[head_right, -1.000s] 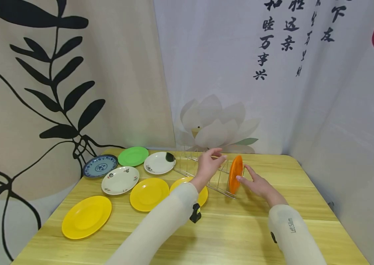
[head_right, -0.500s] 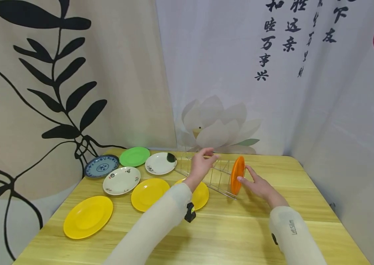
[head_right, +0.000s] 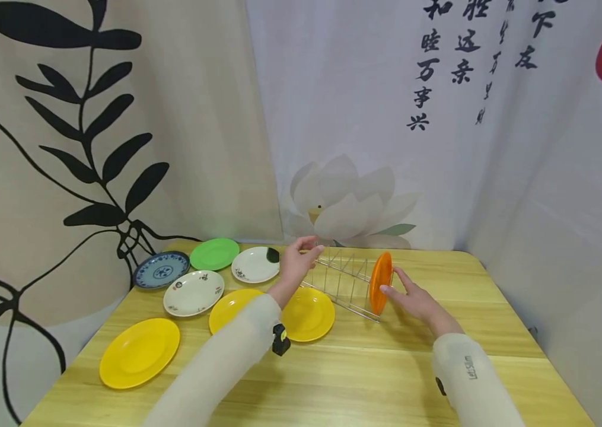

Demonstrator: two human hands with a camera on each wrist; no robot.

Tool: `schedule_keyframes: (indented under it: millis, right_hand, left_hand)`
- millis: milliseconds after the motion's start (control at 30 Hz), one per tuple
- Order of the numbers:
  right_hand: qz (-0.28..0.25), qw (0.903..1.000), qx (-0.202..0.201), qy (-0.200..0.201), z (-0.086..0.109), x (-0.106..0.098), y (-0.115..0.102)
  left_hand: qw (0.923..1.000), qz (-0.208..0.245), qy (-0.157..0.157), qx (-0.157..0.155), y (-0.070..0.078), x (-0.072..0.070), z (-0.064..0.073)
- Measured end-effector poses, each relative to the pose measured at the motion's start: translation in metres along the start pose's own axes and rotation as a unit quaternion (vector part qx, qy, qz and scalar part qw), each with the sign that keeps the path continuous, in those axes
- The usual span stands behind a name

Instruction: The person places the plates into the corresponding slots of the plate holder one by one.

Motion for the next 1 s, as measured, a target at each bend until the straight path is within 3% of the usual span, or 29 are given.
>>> schedule_keyframes:
  millis: [400,700,1000]
  right_hand:
    - [0.008,0.9999,-0.010,0.007,-0.002,-0.004,-0.003]
    - [-0.006,0.9996,-0.021,0.017,-0.003,-0.004,-0.003]
    - [-0.018,0.9993,-0.023,0.021,-0.003,-0.004,-0.002]
  left_hand:
    - [0.9988,0.031,0.011,-0.036,-0.009,-0.078,-0.002]
    - [0.9972,0.009,-0.004,-0.074,-0.019,-0.146,0.013]
    - [0.9942,-0.021,0.000,-0.106,-0.030,-0.214,0.028]
Point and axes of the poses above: each hand's wrist, its own z-axis away from the middle knuckle, its own x-axis out of the palm, y = z × x, the point moved 4 cm from there along -z, towards the middle knuckle, and after that the axes turned 4 degrees about -z, right-handed, at the moved point
